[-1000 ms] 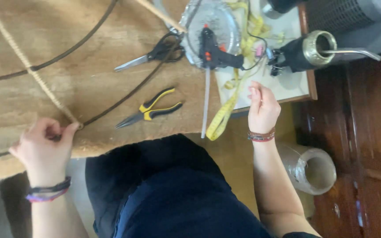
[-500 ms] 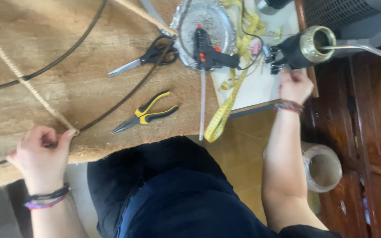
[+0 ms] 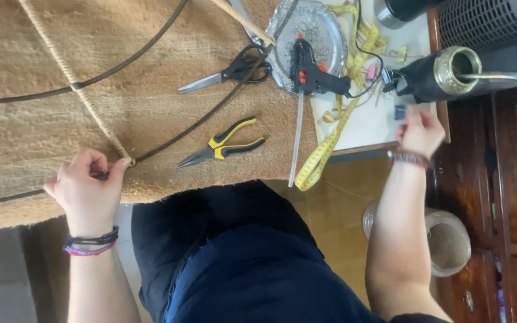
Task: Weaving and securing rope onto a metal furniture frame using hot glue and hand tools.
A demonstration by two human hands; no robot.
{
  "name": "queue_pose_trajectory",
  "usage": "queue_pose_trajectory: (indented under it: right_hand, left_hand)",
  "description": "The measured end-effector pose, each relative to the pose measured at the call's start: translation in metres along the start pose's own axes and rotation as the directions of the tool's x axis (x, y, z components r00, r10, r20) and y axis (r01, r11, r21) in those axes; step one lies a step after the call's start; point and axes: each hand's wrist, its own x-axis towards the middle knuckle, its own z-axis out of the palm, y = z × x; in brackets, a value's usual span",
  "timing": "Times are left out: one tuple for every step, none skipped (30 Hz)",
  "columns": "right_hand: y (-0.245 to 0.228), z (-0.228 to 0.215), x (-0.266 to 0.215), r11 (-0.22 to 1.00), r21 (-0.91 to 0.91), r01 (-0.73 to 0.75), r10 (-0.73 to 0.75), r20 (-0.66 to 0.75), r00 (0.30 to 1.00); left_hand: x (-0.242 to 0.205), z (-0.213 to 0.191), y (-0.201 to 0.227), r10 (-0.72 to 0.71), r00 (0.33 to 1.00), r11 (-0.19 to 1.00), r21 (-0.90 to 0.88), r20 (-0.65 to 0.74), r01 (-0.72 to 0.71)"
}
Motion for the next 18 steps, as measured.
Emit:
queue_pose_trajectory:
  right_hand:
    - [0.015,-0.008,-0.004,1.000,0.000,0.006,-0.006,0.008,1.000]
    - [0.029,-0.011,-0.007,0.959,0.107,0.262,-0.266,0.025,0.964]
    - [0.044,-0.014,-0.010,0.843,0.220,0.491,-0.506,0.014,0.862]
    - [0.027,-0.007,-0.037,0.844,0.234,0.483,-0.505,0.041,0.862]
    - [0.010,-0.002,-0.065,0.836,0.298,0.461,-0.525,0.191,0.829]
    - [-0.006,0.004,-0.094,0.830,0.360,0.426,-0.542,0.337,0.770]
    - [-0.019,0.015,-0.121,0.831,0.374,0.411,-0.540,0.365,0.759]
    - [-0.035,0.028,-0.147,0.847,0.406,0.343,-0.528,0.562,0.637]
    - [-0.050,0.040,-0.175,0.865,0.421,0.272,-0.501,0.724,0.474]
    - [-0.054,0.058,-0.188,0.866,0.430,0.256,-0.501,0.749,0.434]
    - [-0.058,0.076,-0.201,0.863,0.407,0.299,-0.491,0.813,0.311]
    - [-0.063,0.092,-0.214,0.852,0.389,0.349,-0.471,0.861,0.192]
    - [-0.068,0.114,-0.226,0.852,0.399,0.339,-0.469,0.870,0.154]
    - [-0.074,0.131,-0.237,0.841,0.386,0.379,-0.449,0.889,0.091]
    - [-0.078,0.148,-0.248,0.827,0.376,0.419,-0.426,0.904,0.029]
    - [-0.079,0.163,-0.255,0.829,0.373,0.417,-0.414,0.910,0.010]
    - [-0.078,0.179,-0.262,0.884,0.344,0.318,-0.364,0.932,0.004]
    - [-0.078,0.194,-0.267,0.927,0.307,0.218,-0.314,0.949,-0.002]
  left_hand:
    - [0.003,0.004,0.001,-0.008,1.000,1.000,0.001,-0.005,0.008]
    - [0.002,0.005,-0.001,0.002,1.000,0.999,0.032,-0.007,-0.002]
    - [0.002,0.006,-0.003,0.012,1.000,0.998,0.064,-0.008,-0.011]
    - [0.003,0.002,0.004,-0.011,1.000,0.996,0.083,-0.016,0.012]
    - [0.004,-0.002,0.010,-0.013,1.000,0.998,0.068,-0.009,0.014]
    - [0.004,-0.007,0.014,-0.019,1.000,0.998,0.057,-0.004,0.020]
    - [0.006,-0.008,0.019,-0.046,0.999,0.996,0.080,-0.014,0.047]
    - [0.006,-0.009,0.021,-0.036,0.999,0.997,0.074,-0.012,0.037]
    - [0.008,-0.011,0.022,-0.026,1.000,0.997,0.069,-0.011,0.027]
    - [0.005,-0.014,0.025,-0.068,0.997,0.993,0.092,-0.027,0.070]
    - [0.004,-0.017,0.028,-0.032,0.997,0.999,0.023,-0.074,0.034]
    - [0.008,-0.017,0.032,0.009,0.992,0.999,-0.047,-0.122,-0.015]
    - [0.007,-0.020,0.030,-0.023,0.991,0.999,-0.029,-0.135,0.019]
    - [0.006,-0.020,0.030,-0.011,0.990,0.997,-0.072,-0.141,0.001]
    - [0.007,-0.019,0.031,0.001,0.989,0.993,-0.114,-0.149,-0.018]
    - [0.005,-0.019,0.030,-0.022,0.989,0.994,-0.111,-0.149,0.005]
    - [0.005,-0.019,0.029,-0.018,0.989,0.993,-0.117,-0.145,0.001]
    - [0.006,-0.017,0.030,-0.009,0.990,0.992,-0.126,-0.142,-0.010]
